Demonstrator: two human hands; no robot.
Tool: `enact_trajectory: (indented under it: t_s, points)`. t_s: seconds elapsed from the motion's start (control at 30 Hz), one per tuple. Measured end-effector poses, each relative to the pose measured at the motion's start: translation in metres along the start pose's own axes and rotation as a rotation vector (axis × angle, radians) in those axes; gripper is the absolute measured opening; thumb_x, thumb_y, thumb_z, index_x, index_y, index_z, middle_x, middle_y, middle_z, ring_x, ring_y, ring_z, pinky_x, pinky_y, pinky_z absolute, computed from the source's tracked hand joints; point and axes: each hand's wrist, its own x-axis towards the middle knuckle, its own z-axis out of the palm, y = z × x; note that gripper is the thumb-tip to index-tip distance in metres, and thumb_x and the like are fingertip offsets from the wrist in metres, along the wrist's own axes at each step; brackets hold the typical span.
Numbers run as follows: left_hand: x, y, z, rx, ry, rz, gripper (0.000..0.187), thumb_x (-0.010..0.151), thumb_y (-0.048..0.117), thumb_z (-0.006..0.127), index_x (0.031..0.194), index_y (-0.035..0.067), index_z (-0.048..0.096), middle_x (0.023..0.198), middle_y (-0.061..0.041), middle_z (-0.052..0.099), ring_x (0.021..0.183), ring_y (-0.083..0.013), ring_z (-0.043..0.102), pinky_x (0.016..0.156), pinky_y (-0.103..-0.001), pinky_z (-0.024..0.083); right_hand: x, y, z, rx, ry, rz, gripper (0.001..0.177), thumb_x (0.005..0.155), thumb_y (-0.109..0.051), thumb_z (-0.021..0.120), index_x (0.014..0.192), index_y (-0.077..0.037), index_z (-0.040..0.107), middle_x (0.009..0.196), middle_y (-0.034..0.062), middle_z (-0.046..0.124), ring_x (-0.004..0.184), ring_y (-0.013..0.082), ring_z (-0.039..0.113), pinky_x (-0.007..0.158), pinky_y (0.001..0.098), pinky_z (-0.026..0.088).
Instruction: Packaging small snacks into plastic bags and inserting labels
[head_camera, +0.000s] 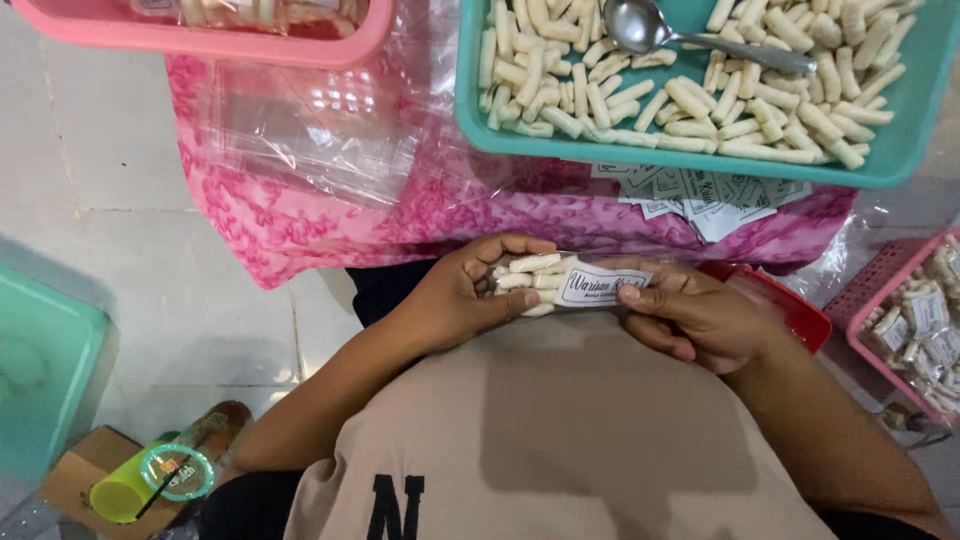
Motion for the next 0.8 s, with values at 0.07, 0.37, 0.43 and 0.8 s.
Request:
enact_trajectory:
  t_s: [0.07,0.37,0.43,0.8]
  points:
    - [0.000,0.002,-0.001,-0.005,0.007,-0.004,0.052,0.090,0.004,0.075,0.140,0.003,0.061,0.121,-0.014,0.072,0.103,-0.0147,0.068,0.088,-0.028,0.063,0.002,0.004,-0.003,0.067,0.001,0.018,0.045,0.100,-0.008,0.052,0.144,-0.002,0.059,0.040,0.0000,0.045,0.024,0.0050,0.036,0.033,0.0186,0.035]
    - [-0.006,0.016,-0.002,0.026,0.066,-0.002,0.052,0.088,0.004,0.077,0.138,0.004,0.063,0.118,-0.012,0.071,0.099,-0.0135,0.067,0.087,-0.027,0.063,0.013,0.004,-0.012,0.043,-0.042,0.001,0.047,0.099,-0.007,0.051,0.145,-0.005,0.059,0.063,0.0000,0.063,0.031,0.0036,0.045,0.033,0.0159,0.036]
    - [-0.003,0.010,-0.006,0.009,0.063,-0.002,0.052,0.089,0.004,0.076,0.139,0.003,0.061,0.118,-0.015,0.071,0.099,-0.0146,0.065,0.087,-0.028,0.062,0.014,0.001,-0.010,0.032,-0.013,0.018,0.046,0.102,-0.009,0.049,0.146,-0.010,0.058,0.042,0.0002,0.043,0.027,0.0064,0.037,0.032,0.0159,0.033]
    - [-0.007,0.013,-0.008,0.010,0.074,0.005,0.052,0.088,0.003,0.077,0.138,0.005,0.062,0.115,-0.010,0.073,0.093,-0.0106,0.068,0.082,-0.024,0.063,0.015,-0.004,-0.012,-0.213,0.119,-0.115,0.049,0.095,-0.002,0.058,0.143,-0.001,0.059,0.108,0.0216,0.078,0.036,0.0064,0.052,0.031,0.0159,0.035]
